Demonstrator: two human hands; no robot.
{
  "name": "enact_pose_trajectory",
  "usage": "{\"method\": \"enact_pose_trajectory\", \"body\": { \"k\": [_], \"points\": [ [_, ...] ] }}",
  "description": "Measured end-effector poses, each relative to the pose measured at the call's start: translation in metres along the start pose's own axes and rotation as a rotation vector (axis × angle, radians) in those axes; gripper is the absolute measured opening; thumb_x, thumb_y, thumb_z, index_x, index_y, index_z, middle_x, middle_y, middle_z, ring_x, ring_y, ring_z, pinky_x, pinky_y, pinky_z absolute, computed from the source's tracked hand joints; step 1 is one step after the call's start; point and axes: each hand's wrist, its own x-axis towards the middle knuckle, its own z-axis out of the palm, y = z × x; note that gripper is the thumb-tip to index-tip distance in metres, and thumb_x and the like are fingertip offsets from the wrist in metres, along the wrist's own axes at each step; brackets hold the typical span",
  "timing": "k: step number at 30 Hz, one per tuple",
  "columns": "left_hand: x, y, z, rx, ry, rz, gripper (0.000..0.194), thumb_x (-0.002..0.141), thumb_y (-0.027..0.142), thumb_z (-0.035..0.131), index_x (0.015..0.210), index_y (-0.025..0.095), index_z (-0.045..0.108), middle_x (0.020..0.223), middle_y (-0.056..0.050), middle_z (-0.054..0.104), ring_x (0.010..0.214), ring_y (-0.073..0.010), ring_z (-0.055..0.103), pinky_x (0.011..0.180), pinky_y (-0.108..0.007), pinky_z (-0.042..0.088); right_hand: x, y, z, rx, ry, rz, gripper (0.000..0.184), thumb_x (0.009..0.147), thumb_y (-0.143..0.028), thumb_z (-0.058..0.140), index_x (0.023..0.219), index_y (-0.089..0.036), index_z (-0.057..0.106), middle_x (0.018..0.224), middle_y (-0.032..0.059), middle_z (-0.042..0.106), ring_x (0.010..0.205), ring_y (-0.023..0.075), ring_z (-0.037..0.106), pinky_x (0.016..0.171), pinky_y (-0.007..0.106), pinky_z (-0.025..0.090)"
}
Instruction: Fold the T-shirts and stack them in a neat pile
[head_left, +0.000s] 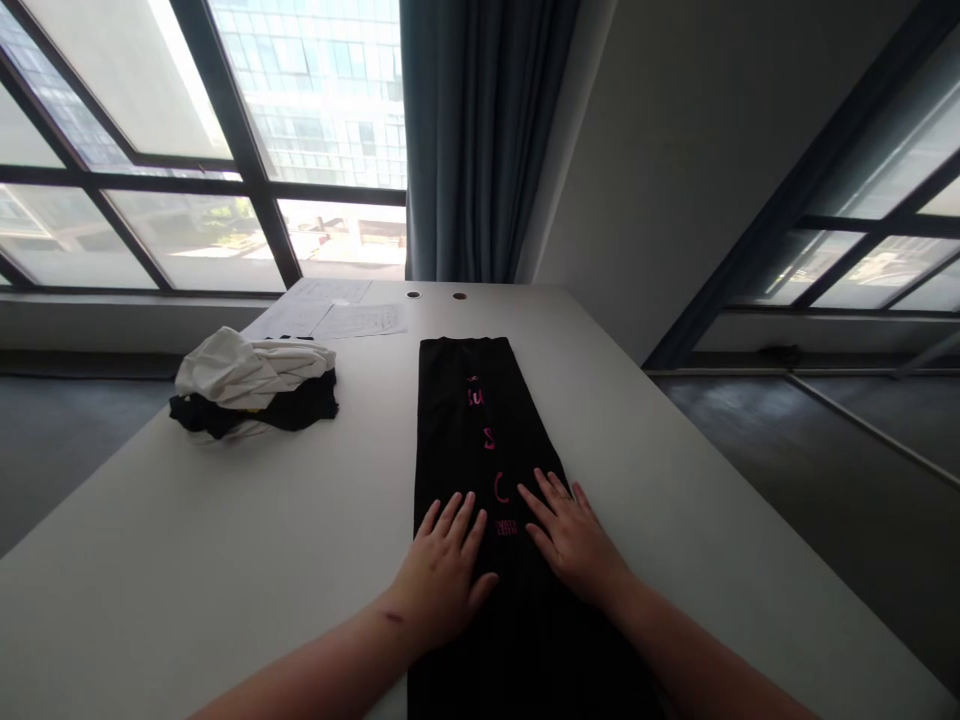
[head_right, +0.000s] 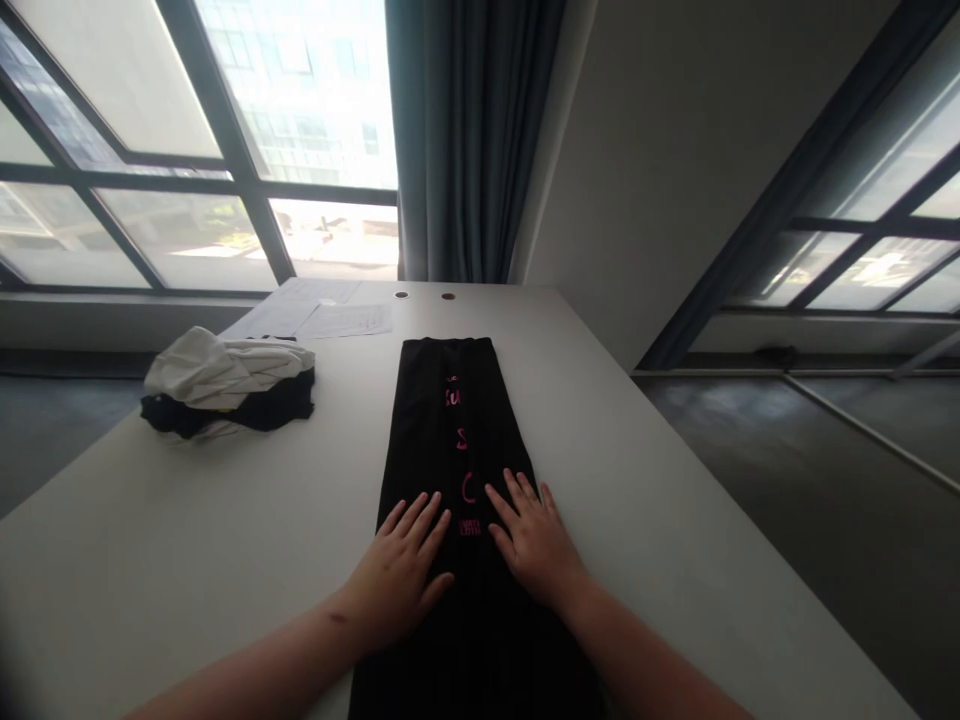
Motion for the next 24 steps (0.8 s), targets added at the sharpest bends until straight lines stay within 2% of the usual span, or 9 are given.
{"method": "enact_pose_trajectory", "body": {
  "k": [3,5,7,10,17,20,24],
  "points": [
    [-0.017,0.019,0.005,-0.001,-0.013,-0.018,0.076,0.101,0.060,0.047,0.164,0.017,0.038,0.172,-0.015,0.028,0.160,-0.0350,0.024,0.130,-0.058,0.022,-0.014,-0.008,-0.006,0.025,0.027,-0.091,0.056,0.107,-0.039,0.046,0.162,-0.028,0.044,0.173,0.0139,0.025,0.159,0.0355,0.026,0.126,0.064,0.024],
    [-0.028,0.024,0.006,-0.006,-0.033,-0.007,0.081,0.099,0.061,0.050,0.165,0.017,0.035,0.173,-0.015,0.025,0.161,-0.0360,0.021,0.130,-0.059,0.021,-0.028,-0.016,-0.009,0.061,-0.026,-0.234,0.059,0.107,-0.041,0.049,0.164,-0.030,0.040,0.174,0.0110,0.022,0.160,0.0340,0.024,0.127,0.060,0.025],
    [-0.037,0.023,0.005,-0.013,-0.054,0.017,0.087,0.096,0.063,0.055,0.166,0.018,0.032,0.174,-0.014,0.020,0.161,-0.0368,0.019,0.130,-0.060,0.020,-0.041,-0.025,-0.011,0.087,-0.098,-0.319,0.064,0.105,-0.044,0.052,0.166,-0.030,0.035,0.174,0.0099,0.020,0.160,0.0331,0.021,0.127,0.058,0.026],
    [-0.042,0.016,0.001,-0.021,-0.077,0.036,0.092,0.093,0.064,0.059,0.167,0.020,0.028,0.175,-0.013,0.015,0.161,-0.0359,0.018,0.130,-0.059,0.019,-0.047,-0.036,-0.013,0.098,-0.154,-0.285,0.067,0.105,-0.042,0.053,0.167,-0.028,0.032,0.174,0.0112,0.018,0.161,0.0330,0.019,0.128,0.059,0.024],
    [-0.028,-0.005,-0.006,-0.020,-0.119,0.104,0.093,0.093,0.063,0.060,0.169,0.026,0.023,0.175,-0.010,0.017,0.162,-0.0328,0.018,0.131,-0.056,0.017,-0.033,-0.054,-0.017,0.096,-0.172,-0.192,0.067,0.101,-0.036,0.057,0.164,-0.022,0.040,0.174,0.0145,0.018,0.161,0.0340,0.017,0.130,0.060,0.016],
    [-0.030,-0.003,-0.006,-0.001,-0.123,0.103,0.089,0.095,0.060,0.059,0.168,0.024,0.024,0.175,-0.011,0.018,0.162,-0.0331,0.016,0.131,-0.057,0.015,-0.034,-0.054,-0.014,0.085,-0.146,-0.203,0.066,0.101,-0.037,0.056,0.164,-0.021,0.040,0.174,0.0144,0.019,0.162,0.0334,0.016,0.130,0.059,0.015],
    [-0.045,0.010,-0.007,0.014,-0.134,0.114,0.087,0.096,0.056,0.059,0.168,0.022,0.025,0.176,-0.012,0.015,0.162,-0.0354,0.012,0.130,-0.061,0.014,-0.041,-0.049,-0.012,0.109,-0.135,-0.266,0.069,0.101,-0.040,0.057,0.165,-0.022,0.038,0.174,0.0141,0.018,0.162,0.0335,0.014,0.130,0.059,0.015]
  ]
}}
